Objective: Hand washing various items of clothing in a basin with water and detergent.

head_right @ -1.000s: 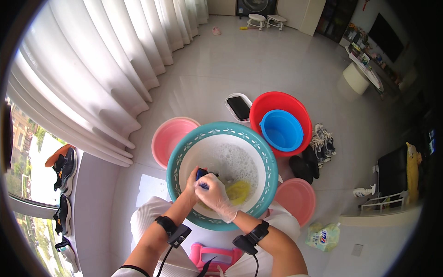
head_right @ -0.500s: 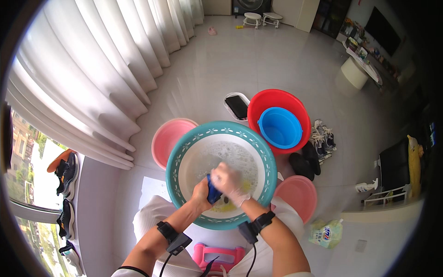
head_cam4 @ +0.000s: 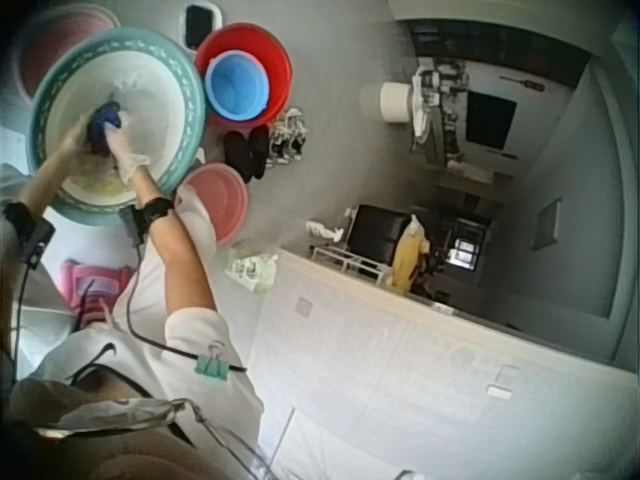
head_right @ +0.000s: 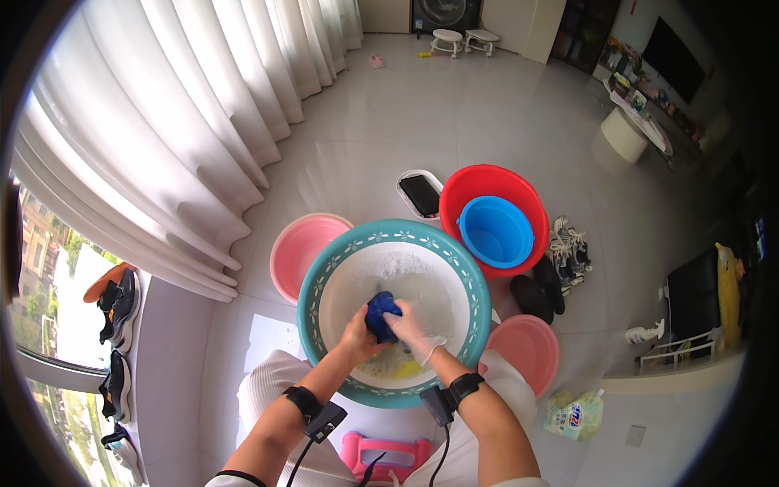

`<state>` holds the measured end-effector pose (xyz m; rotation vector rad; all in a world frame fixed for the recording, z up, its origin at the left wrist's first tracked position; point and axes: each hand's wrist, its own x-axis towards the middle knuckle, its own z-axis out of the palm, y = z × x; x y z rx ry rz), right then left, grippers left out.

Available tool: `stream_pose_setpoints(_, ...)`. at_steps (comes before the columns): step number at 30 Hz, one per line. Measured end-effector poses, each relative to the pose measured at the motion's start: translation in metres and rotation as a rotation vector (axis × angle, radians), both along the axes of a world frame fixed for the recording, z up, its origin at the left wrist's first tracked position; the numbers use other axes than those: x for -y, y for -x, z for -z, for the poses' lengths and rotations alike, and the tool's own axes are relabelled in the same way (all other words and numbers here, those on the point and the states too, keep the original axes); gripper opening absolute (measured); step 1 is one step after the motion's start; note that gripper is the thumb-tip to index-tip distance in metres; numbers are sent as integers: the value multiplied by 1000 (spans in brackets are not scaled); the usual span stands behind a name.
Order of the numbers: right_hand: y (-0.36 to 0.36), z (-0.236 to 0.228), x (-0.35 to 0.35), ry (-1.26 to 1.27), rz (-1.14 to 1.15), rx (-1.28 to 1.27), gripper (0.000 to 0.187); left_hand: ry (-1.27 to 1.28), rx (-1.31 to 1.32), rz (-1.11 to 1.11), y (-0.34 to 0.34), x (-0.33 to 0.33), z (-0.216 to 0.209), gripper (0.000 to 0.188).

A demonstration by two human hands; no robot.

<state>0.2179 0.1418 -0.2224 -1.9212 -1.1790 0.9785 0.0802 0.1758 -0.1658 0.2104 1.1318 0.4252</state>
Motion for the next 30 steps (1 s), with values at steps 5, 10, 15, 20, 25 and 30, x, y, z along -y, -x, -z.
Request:
stream_pose_setpoints(5, 70, -96, 15, -343, -188, -19, 23, -110, 99, -171, 31, -16, 41, 47)
stream_pose_setpoints(10, 82, -131, 34, -522, -214, 74, 20, -135, 525, 5, 34, -20, 52, 37)
stream_pose_setpoints(15, 67, -130, 33, -656, -275, 278, 13, 189, 845, -33, 22, 6, 42, 36)
stream_pose_setpoints(20, 38, -94, 16, -552, -178, 339, 16, -32, 162, 15, 1, 27, 1, 38)
stream_pose_setpoints(25, -3, -78, -8, -255, -75, 435, 23, -375, -100, -26, 7, -2, -30, 34)
stream_pose_setpoints(30, -16, -83, -8, 15, -102, 688, 40, -658, -454, -77, 12, -28, 20, 47)
